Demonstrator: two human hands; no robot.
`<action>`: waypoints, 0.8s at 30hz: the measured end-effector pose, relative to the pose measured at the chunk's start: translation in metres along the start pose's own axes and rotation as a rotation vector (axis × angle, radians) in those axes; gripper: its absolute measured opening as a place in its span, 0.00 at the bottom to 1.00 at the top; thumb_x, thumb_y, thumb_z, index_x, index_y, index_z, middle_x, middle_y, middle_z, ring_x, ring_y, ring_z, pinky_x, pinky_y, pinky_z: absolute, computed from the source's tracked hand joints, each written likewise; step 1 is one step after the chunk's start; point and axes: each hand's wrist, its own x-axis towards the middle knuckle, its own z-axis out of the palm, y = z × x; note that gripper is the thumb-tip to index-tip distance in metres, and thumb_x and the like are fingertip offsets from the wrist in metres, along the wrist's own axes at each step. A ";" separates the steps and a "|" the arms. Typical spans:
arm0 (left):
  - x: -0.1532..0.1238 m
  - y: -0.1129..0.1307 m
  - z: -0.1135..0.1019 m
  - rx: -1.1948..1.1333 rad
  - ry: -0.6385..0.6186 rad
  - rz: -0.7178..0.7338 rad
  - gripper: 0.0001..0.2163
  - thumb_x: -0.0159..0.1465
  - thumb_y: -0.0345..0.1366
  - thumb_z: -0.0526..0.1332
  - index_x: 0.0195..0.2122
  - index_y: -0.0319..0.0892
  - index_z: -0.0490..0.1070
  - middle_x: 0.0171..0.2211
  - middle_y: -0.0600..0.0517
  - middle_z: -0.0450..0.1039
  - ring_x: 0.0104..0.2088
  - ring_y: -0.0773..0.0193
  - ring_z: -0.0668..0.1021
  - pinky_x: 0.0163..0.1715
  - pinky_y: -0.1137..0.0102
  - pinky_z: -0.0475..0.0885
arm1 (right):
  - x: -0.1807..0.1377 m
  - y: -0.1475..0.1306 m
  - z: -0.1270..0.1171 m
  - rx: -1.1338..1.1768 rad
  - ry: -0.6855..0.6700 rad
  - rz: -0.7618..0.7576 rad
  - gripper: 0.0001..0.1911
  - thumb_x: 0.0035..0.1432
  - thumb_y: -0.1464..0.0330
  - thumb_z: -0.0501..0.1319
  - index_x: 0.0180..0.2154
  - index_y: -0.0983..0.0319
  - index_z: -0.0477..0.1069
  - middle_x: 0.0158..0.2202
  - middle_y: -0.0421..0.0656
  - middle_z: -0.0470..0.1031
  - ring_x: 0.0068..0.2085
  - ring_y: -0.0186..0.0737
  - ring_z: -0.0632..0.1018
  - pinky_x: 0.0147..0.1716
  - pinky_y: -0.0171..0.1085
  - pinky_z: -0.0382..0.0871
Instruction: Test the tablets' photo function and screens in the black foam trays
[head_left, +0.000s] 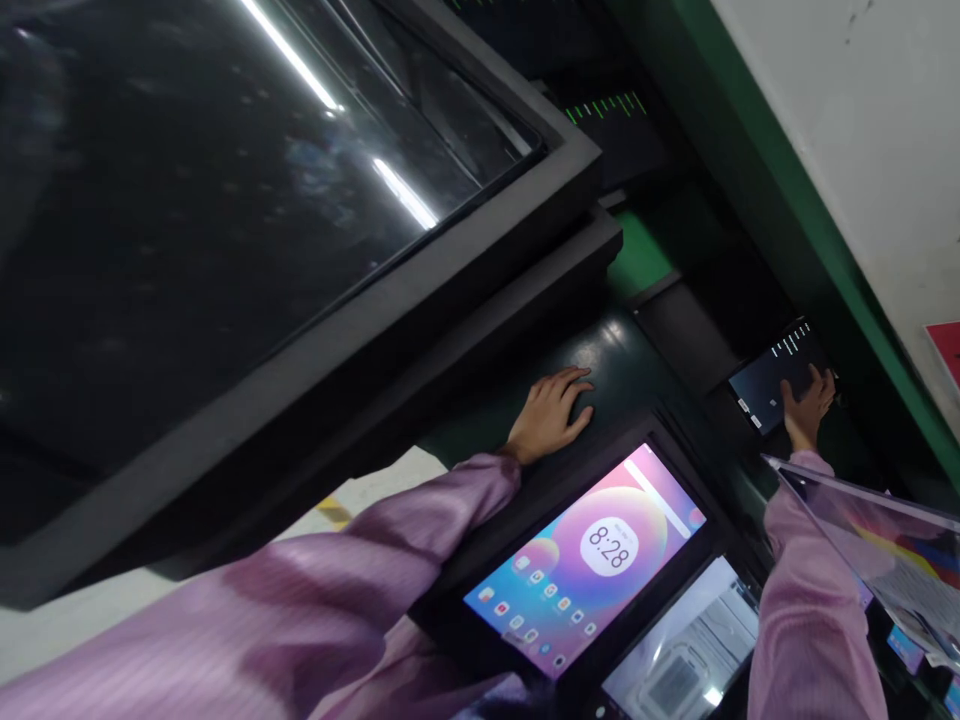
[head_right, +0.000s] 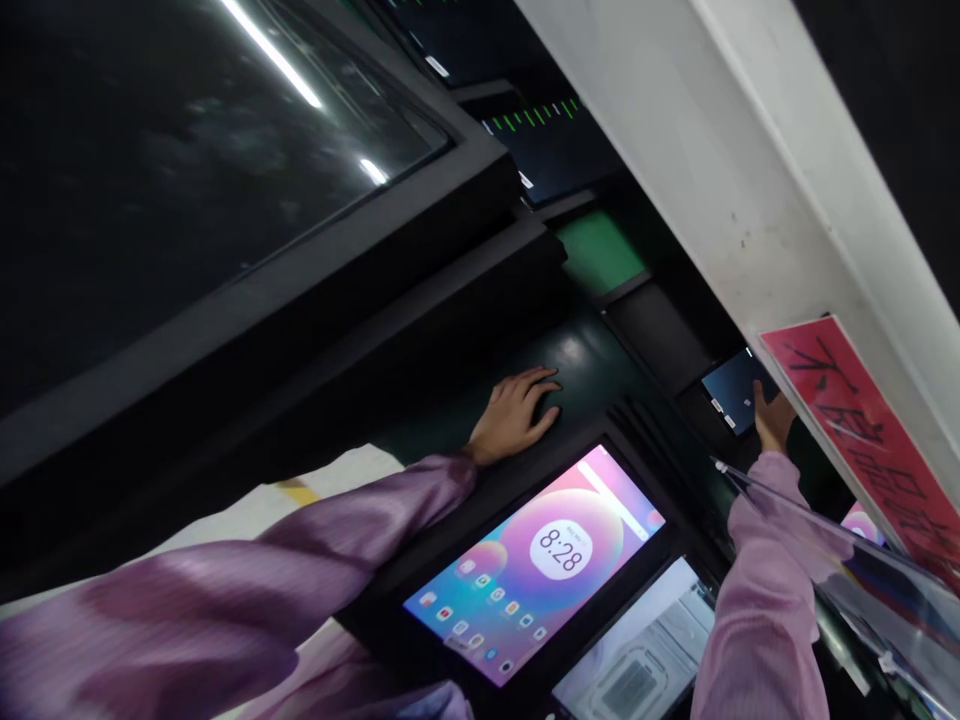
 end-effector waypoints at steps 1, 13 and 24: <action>0.000 0.001 0.000 -0.003 -0.001 0.000 0.18 0.69 0.47 0.57 0.54 0.46 0.76 0.66 0.39 0.72 0.69 0.39 0.70 0.69 0.43 0.62 | -0.010 0.004 0.001 0.016 0.006 0.064 0.46 0.66 0.44 0.58 0.73 0.66 0.52 0.74 0.71 0.50 0.75 0.73 0.52 0.71 0.66 0.49; -0.001 0.010 -0.005 -0.070 -0.011 0.006 0.18 0.72 0.46 0.56 0.54 0.40 0.73 0.68 0.38 0.69 0.71 0.36 0.68 0.70 0.42 0.57 | -0.045 0.018 0.019 -0.040 0.006 0.052 0.67 0.44 0.40 0.74 0.74 0.63 0.49 0.76 0.66 0.51 0.76 0.72 0.55 0.73 0.65 0.48; -0.003 -0.001 0.001 0.065 0.007 0.046 0.17 0.72 0.46 0.56 0.55 0.44 0.75 0.66 0.38 0.72 0.69 0.39 0.71 0.67 0.43 0.64 | -0.037 0.040 0.006 0.078 0.081 0.306 0.65 0.46 0.48 0.76 0.75 0.61 0.44 0.78 0.66 0.44 0.77 0.73 0.49 0.74 0.69 0.41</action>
